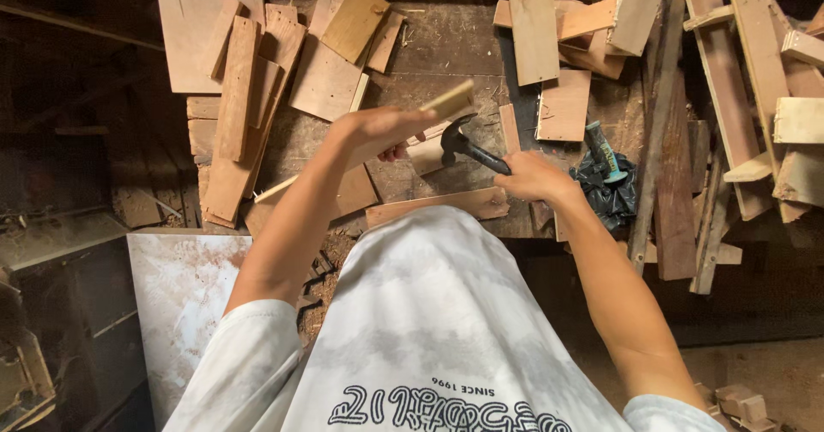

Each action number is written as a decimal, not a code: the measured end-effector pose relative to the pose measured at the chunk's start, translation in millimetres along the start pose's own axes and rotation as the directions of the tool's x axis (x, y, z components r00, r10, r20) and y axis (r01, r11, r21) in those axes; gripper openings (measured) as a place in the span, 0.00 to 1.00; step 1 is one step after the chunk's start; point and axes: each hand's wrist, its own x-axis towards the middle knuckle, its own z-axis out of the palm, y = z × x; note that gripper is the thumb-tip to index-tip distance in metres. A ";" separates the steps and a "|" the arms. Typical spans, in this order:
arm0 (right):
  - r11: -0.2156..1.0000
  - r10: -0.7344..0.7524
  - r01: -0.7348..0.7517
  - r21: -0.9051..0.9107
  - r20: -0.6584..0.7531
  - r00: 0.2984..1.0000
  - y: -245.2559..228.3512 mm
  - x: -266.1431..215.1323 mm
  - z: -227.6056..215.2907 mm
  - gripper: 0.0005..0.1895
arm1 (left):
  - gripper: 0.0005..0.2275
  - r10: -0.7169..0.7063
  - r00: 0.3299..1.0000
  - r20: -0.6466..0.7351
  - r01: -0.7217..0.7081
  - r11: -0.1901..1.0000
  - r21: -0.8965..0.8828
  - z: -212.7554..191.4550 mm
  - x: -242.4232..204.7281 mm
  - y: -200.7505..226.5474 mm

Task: The person repeatedly hammers small wooden pieces on a cluttered workbench. They pick up pieces, position them, strike them with a hammer, and place them back among other wood scraps. The person also briefly uses a hand saw to cut a piece of wood.

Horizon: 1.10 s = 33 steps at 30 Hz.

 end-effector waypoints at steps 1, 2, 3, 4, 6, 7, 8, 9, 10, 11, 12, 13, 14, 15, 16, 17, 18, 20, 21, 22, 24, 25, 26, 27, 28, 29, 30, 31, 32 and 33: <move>0.999 0.024 -0.025 -0.038 -0.011 1.000 -2.6 -3.3 -3.1 0.16 | 0.31 0.013 1.000 0.012 -0.012 0.999 -0.040 -0.8 -4.5 3.1; 1.000 0.016 -0.017 -0.022 -0.048 0.999 -5.1 -6.7 -6.4 0.16 | 0.32 0.026 0.999 0.024 -0.024 0.996 -0.081 -2.0 -8.7 5.8; 1.000 0.007 -0.008 -0.008 -0.084 0.996 -8.0 -9.3 -10.9 0.17 | 0.33 0.041 0.999 0.033 -0.037 0.992 -0.122 -3.5 -11.8 8.9; 1.000 -0.001 0.002 0.006 -0.121 0.993 -11.8 -11.9 -14.7 0.17 | 0.33 0.023 1.000 0.007 -0.022 0.998 -0.067 -4.5 -14.2 11.6; 0.993 0.116 -0.116 0.009 -0.152 0.982 -19.5 -16.2 -21.3 0.17 | 0.33 -0.013 0.999 -0.050 0.015 0.999 0.038 -4.6 -17.2 15.2; 0.984 0.177 -0.177 0.014 -0.168 0.970 -23.0 -18.6 -24.0 0.16 | 0.33 -0.011 0.997 -0.075 0.012 1.000 0.021 -2.9 -18.7 15.3; 0.985 0.168 -0.172 -0.004 -0.198 0.966 -26.7 -20.4 -26.4 0.17 | 0.33 -0.009 0.995 -0.101 0.010 1.000 0.003 -1.2 -18.8 16.2; 0.986 0.158 -0.168 -0.021 -0.230 0.960 -30.3 -20.8 -29.6 0.17 | 0.33 -0.006 0.992 -0.128 0.005 1.000 -0.011 -1.6 -17.6 18.8; 0.986 0.148 -0.164 -0.039 -0.262 0.954 -33.6 -20.4 -32.3 0.18 | 0.33 0.006 0.990 -0.138 0.001 0.999 0.050 -1.0 -16.0 20.3; 0.981 0.172 -0.187 -0.041 -0.241 0.955 -37.2 -18.6 -33.4 0.17 | 0.32 0.016 0.989 -0.145 0.000 0.994 0.110 0.4 -14.0 20.6; 0.977 0.196 -0.211 -0.044 -0.220 0.956 -40.1 -15.7 -34.1 0.16 | 0.32 0.025 0.988 -0.151 0.001 0.986 0.169 0.8 -11.5 20.9; 0.971 0.221 -0.235 -0.048 -0.199 0.955 -41.1 -12.7 -34.2 0.15 | 0.34 0.032 0.986 -0.166 0.015 0.960 0.278 2.9 -7.3 21.7; 0.974 0.207 -0.221 -0.045 -0.208 0.956 -40.7 -9.5 -33.5 0.15 | 0.36 0.041 0.983 -0.179 0.032 0.923 0.383 5.2 -2.8 22.3; 0.978 0.192 -0.206 -0.044 -0.215 0.958 -39.5 -6.2 -31.3 0.15 | 0.39 0.049 0.980 -0.193 0.051 0.875 0.482 6.4 0.1 20.4; 0.981 0.177 -0.190 -0.042 -0.222 0.959 -37.8 -2.9 -27.7 0.16 | 0.37 0.029 0.977 -0.210 0.063 0.904 0.422 7.0 2.5 17.6; 0.985 0.169 -0.174 -0.007 -0.210 0.963 -34.1 -0.2 -23.7 0.16 | 0.36 0.009 0.974 -0.227 0.075 0.931 0.357 8.1 4.3 13.3; 0.987 0.160 -0.158 0.028 -0.199 0.967 -29.4 1.6 -19.3 0.16 | 0.34 -0.013 0.970 -0.243 0.086 0.953 0.290 8.5 5.5 8.3; 0.993 0.110 -0.096 0.075 -0.216 0.970 -24.9 10.1 -11.1 0.16 | 0.31 0.016 0.980 -0.200 0.022 0.983 0.185 2.3 6.2 -2.3; 0.994 0.080 -0.059 0.091 -0.240 0.967 -21.5 12.6 -4.5 0.17 | 0.29 0.033 0.984 -0.175 -0.010 0.991 0.133 0.5 7.8 -6.8; 0.994 0.050 -0.022 0.106 -0.265 0.963 -17.9 16.1 1.1 0.18 | 0.31 0.053 0.984 -0.173 -0.026 0.988 0.151 -1.7 10.7 -10.1; 0.983 0.041 0.010 0.185 -0.272 0.961 -11.8 24.0 13.0 0.16 | 0.35 0.091 0.983 -0.158 -0.060 0.979 0.193 -4.3 19.0 -14.9; 0.975 0.036 0.027 0.222 -0.277 0.960 -7.4 27.5 17.4 0.16 | 0.34 0.153 0.969 -0.194 -0.106 0.967 0.230 -3.6 23.5 -16.6; 0.978 -0.011 0.080 0.191 -0.336 0.942 -2.2 29.1 22.1 0.15 | 0.34 0.214 0.950 -0.227 -0.151 0.952 0.267 -2.3 27.3 -18.2; 0.978 -0.068 0.139 0.154 -0.394 0.917 0.1 32.9 25.3 0.15 | 0.33 0.275 0.924 -0.265 -0.190 0.933 0.305 -4.4 29.0 -20.3; 0.974 -0.125 0.195 0.114 -0.448 0.885 1.7 37.4 27.4 0.15 | 0.34 0.275 0.925 -0.263 -0.180 0.925 0.334 -6.4 30.1 -22.3; 0.968 -0.136 0.215 0.129 -0.448 0.884 4.2 40.8 30.0 0.14 | 0.35 0.276 0.926 -0.256 -0.173 0.916 0.363 -6.8 31.7 -23.9; 0.961 -0.148 0.234 0.144 -0.447 0.882 6.4 44.2 32.8 0.14 | 0.36 0.277 0.928 -0.249 -0.165 0.905 0.392 -7.8 33.2 -25.1; 0.955 -0.155 0.250 0.162 -0.446 0.881 9.3 45.4 37.2 0.13 | 0.35 0.285 0.929 -0.235 -0.181 0.906 0.382 -7.8 34.7 -26.6; 0.950 -0.140 0.243 0.195 -0.429 0.893 10.8 46.5 42.3 0.13 | 0.34 0.294 0.930 -0.222 -0.198 0.907 0.372 -8.6 36.1 -28.1; 0.945 -0.127 0.237 0.226 -0.412 0.902 10.9 48.3 46.2 0.13 | 0.33 0.303 0.929 -0.212 -0.214 0.907 0.362 -9.8 37.9 -29.1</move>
